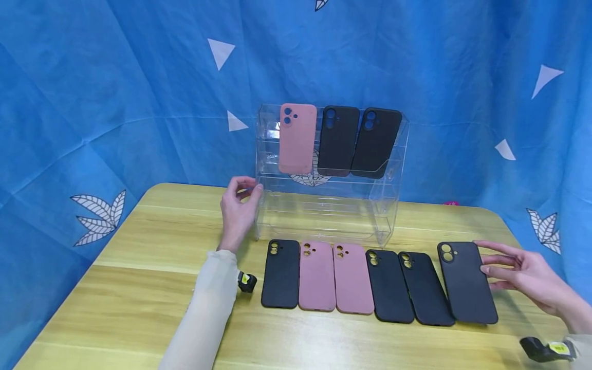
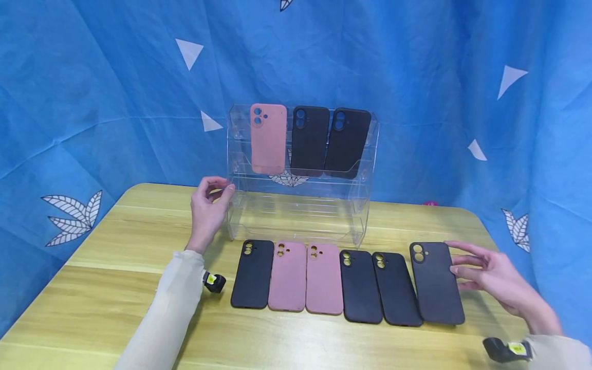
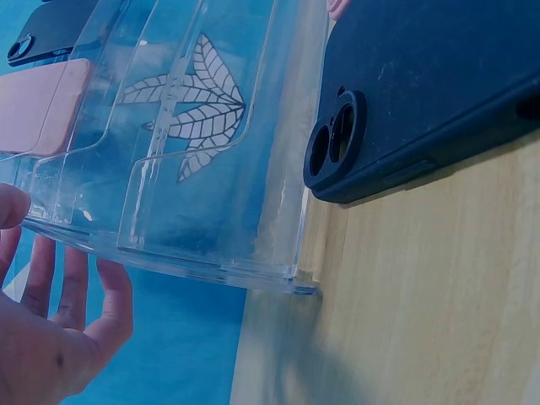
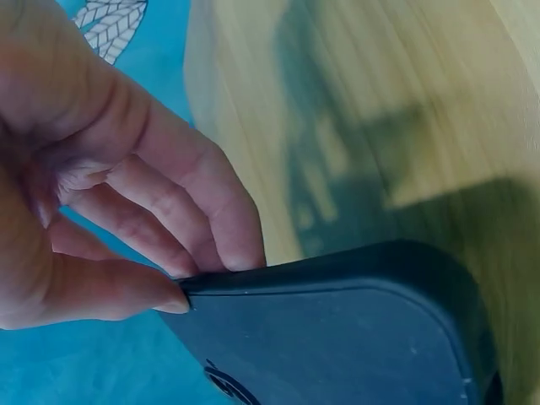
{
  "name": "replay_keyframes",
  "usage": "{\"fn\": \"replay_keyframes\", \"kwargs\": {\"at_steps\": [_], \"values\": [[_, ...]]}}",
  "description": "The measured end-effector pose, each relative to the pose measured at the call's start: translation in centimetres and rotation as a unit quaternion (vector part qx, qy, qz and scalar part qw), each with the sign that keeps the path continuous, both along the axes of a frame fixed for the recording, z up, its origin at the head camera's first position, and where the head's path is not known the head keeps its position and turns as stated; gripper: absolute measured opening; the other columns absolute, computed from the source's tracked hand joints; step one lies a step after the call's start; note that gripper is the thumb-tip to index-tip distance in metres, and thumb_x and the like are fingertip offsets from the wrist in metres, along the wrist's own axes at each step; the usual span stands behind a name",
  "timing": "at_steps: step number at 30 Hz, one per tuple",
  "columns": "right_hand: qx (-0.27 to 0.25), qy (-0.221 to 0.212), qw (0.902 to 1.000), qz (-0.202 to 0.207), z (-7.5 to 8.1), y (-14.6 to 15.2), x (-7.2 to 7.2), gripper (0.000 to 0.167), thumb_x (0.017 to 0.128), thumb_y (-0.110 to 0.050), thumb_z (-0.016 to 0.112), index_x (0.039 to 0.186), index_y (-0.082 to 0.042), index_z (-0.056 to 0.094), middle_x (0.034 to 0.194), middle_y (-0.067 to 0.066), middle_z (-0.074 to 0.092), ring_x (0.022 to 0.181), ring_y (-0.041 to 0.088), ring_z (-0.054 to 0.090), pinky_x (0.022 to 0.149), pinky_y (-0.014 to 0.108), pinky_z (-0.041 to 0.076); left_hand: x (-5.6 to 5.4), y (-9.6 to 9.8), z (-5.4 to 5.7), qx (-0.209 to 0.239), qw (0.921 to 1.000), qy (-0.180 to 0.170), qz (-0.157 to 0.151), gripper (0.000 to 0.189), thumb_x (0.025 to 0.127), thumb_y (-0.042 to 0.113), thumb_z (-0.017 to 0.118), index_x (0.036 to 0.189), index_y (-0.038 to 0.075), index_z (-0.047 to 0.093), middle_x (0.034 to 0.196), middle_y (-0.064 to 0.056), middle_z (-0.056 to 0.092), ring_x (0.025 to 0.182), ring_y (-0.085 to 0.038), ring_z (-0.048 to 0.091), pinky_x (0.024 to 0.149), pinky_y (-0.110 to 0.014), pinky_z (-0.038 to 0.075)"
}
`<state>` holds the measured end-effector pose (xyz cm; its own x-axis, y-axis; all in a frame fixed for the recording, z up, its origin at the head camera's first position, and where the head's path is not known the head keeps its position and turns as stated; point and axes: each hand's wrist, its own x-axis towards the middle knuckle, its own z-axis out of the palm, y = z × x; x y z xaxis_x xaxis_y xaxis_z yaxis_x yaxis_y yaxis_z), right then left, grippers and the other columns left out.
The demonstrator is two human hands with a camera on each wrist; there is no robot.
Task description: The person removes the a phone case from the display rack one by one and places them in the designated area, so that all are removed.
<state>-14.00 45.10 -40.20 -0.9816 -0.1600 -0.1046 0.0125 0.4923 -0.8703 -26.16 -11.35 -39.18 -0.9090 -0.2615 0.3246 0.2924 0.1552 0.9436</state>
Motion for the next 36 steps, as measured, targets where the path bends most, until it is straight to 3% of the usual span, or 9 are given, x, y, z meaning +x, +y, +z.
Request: {"fn": "replay_keyframes", "kwargs": {"at_steps": [9,11,16,19,25,32,36], "values": [[0.039,-0.055,0.9977,-0.006,-0.3,0.5,-0.1,0.064,0.098,0.007,0.056,0.141,-0.040,0.055,0.105,-0.023,0.070,0.092,-0.004,0.069,0.069,0.035,0.065,0.0,0.1,0.2,-0.001,1.0000,0.004,0.001,0.023,0.096,0.013,0.070,0.115,0.004,0.063,0.115,-0.015,0.065,0.109,-0.032,0.065,0.103,-0.044,0.053],[0.056,-0.060,0.9965,-0.014,-0.4,0.4,-0.2,0.060,0.099,0.004,0.058,0.142,-0.037,0.054,0.108,-0.015,0.072,0.091,-0.005,0.068,0.070,0.035,0.065,0.0,0.2,0.2,-0.002,1.0000,0.004,0.003,0.023,0.095,0.013,0.070,0.116,0.004,0.063,0.115,-0.015,0.065,0.109,-0.032,0.065,0.103,-0.045,0.054],[0.080,-0.070,0.9942,-0.012,-0.5,-0.1,-0.5,0.057,0.098,0.000,0.060,0.150,-0.022,0.051,0.125,0.021,0.068,0.094,-0.011,0.064,0.074,0.036,0.065,0.0,0.2,0.2,-0.006,1.0000,0.003,0.005,0.023,0.096,0.014,0.070,0.115,0.005,0.063,0.114,-0.013,0.065,0.109,-0.030,0.065,0.104,-0.043,0.054],[0.086,-0.072,0.9937,-0.006,-0.7,-0.2,-0.7,0.053,0.099,-0.006,0.063,0.149,-0.019,0.052,0.128,0.028,0.064,0.094,-0.011,0.063,0.074,0.037,0.065,0.0,0.2,0.2,-0.006,1.0000,0.005,0.004,0.022,0.096,0.015,0.070,0.115,0.005,0.063,0.114,-0.013,0.065,0.109,-0.030,0.065,0.103,-0.043,0.054],[0.088,-0.058,0.9944,-0.004,-1.1,-0.2,-0.8,0.043,0.099,-0.007,0.064,0.140,-0.021,0.059,0.119,0.018,0.066,0.089,-0.002,0.069,0.069,0.036,0.065,-0.1,0.2,0.2,-0.004,1.0000,0.006,0.002,0.022,0.096,0.013,0.070,0.115,0.004,0.063,0.113,-0.014,0.065,0.108,-0.031,0.065,0.103,-0.042,0.054],[0.078,-0.071,0.9943,-0.017,-1.1,-0.5,-0.8,0.046,0.095,-0.004,0.067,0.129,-0.034,0.064,0.105,0.001,0.071,0.083,0.005,0.072,0.069,0.035,0.065,0.0,0.1,0.2,0.003,1.0000,0.002,-0.002,0.023,0.096,0.013,0.070,0.115,0.003,0.063,0.114,-0.016,0.065,0.108,-0.031,0.064,0.104,-0.042,0.052],[0.101,-0.067,0.9924,-0.024,-0.8,-0.9,-0.8,0.040,0.097,-0.008,0.066,0.136,-0.017,0.062,0.102,0.003,0.073,0.080,0.007,0.071,0.068,0.034,0.065,0.1,0.1,0.2,0.008,1.0000,0.005,-0.002,0.023,0.095,0.012,0.071,0.114,0.002,0.063,0.114,-0.018,0.065,0.108,-0.032,0.064,0.104,-0.042,0.052]]}}
